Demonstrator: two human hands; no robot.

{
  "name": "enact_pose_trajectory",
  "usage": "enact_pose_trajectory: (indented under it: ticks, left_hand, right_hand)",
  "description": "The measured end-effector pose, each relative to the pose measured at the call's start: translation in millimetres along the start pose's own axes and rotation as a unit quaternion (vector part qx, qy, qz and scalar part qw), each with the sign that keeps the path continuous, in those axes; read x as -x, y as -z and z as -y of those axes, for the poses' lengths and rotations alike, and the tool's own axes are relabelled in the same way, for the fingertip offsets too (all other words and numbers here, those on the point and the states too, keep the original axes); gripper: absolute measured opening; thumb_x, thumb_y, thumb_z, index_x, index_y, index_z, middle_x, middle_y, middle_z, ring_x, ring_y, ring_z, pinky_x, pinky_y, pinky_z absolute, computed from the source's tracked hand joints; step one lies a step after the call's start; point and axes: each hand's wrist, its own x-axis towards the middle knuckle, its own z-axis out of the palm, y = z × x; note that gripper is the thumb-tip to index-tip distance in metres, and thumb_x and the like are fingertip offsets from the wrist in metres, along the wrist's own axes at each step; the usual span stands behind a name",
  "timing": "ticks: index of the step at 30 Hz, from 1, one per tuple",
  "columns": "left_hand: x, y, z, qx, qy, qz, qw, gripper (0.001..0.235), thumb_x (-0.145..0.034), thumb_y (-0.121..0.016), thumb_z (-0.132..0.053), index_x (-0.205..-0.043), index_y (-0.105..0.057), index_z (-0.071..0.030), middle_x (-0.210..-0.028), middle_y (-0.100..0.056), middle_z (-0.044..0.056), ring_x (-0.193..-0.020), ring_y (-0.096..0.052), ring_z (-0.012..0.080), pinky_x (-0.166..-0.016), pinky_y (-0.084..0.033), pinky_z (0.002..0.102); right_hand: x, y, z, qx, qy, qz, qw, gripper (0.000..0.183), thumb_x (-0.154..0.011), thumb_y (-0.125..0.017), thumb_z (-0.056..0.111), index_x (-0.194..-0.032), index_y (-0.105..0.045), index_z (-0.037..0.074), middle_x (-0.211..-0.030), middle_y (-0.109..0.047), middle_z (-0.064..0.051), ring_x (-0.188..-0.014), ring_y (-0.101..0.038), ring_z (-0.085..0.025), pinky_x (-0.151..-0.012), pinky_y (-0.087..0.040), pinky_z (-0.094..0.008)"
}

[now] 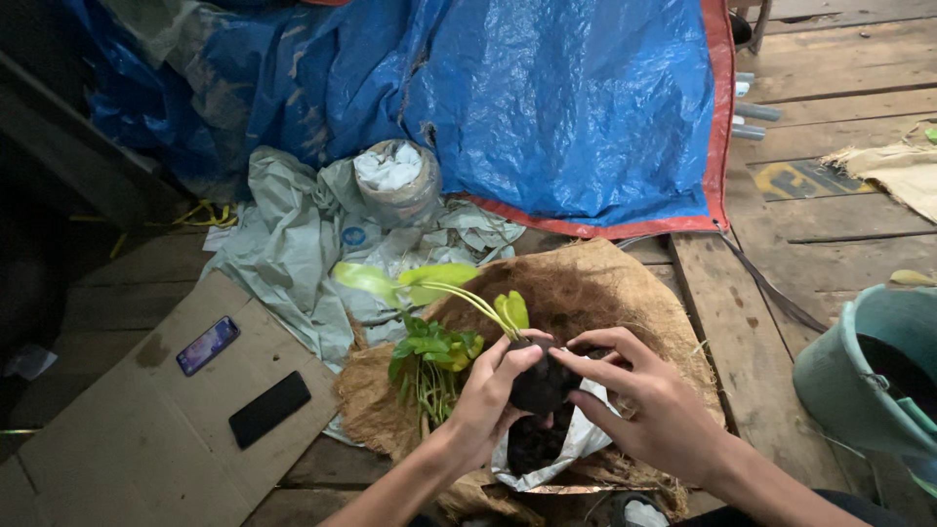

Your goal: The person holds a small plant with a soil root ball and repeatedly packs additional soil around the roots using both hands. The person is sitting on a wooden floor with a burlap sack and a blue tarp in the background.

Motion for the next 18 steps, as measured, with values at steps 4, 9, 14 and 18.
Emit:
enact_pose_trajectory:
  ticks: [4, 9, 14, 18]
  left_hand:
    - [-4, 2, 4, 0.013, 0.005, 0.0, 1.0, 0.042, -0.094, -0.065, -0.027, -0.128, -0.054, -0.006, -0.098, -0.068, 0.011, -0.08, -0.071, 0.0186, -0.054, -0.058, 0.031]
    - [-9, 6, 9, 0.039, -0.014, -0.003, 0.999, 0.042, -0.09, -0.071, -0.022, -0.125, -0.054, -0.005, -0.095, -0.067, 0.012, -0.075, -0.071, 0.0204, -0.052, -0.059, 0.032]
    - [-13, 12, 12, 0.026, -0.022, -0.034, 0.999, 0.041, -0.089, -0.073, -0.02, -0.123, -0.056, -0.004, -0.096, -0.066, 0.011, -0.074, -0.07, 0.0173, -0.053, -0.06, 0.031]
    - [-11, 13, 7, -0.01, -0.013, -0.033, 0.999, 0.042, -0.09, -0.073, -0.022, -0.125, -0.056, -0.005, -0.099, -0.066, 0.012, -0.075, -0.07, 0.0184, -0.056, -0.062, 0.03]
  right_hand:
    - [1, -1, -4, -0.008, 0.006, -0.037, 0.999, 0.049, -0.081, -0.079, 0.013, -0.129, -0.07, 0.016, -0.119, -0.066, -0.007, -0.083, -0.072, -0.016, -0.068, -0.061, -0.031]
    - [0, -1, -1, 0.006, -0.008, -0.011, 1.0, 0.054, -0.079, -0.079, 0.015, -0.132, -0.071, 0.02, -0.119, -0.066, -0.007, -0.084, -0.073, -0.019, -0.066, -0.061, -0.031]
    - [-2, -5, 5, 0.004, 0.017, 0.004, 1.0, 0.054, -0.081, -0.078, 0.014, -0.134, -0.067, 0.015, -0.122, -0.063, -0.011, -0.09, -0.071, -0.024, -0.071, -0.059, -0.035]
    - [-4, -4, 4, -0.007, -0.032, 0.014, 0.999, 0.055, -0.081, -0.078, 0.014, -0.135, -0.069, 0.019, -0.126, -0.063, -0.009, -0.088, -0.072, -0.021, -0.07, -0.06, -0.034]
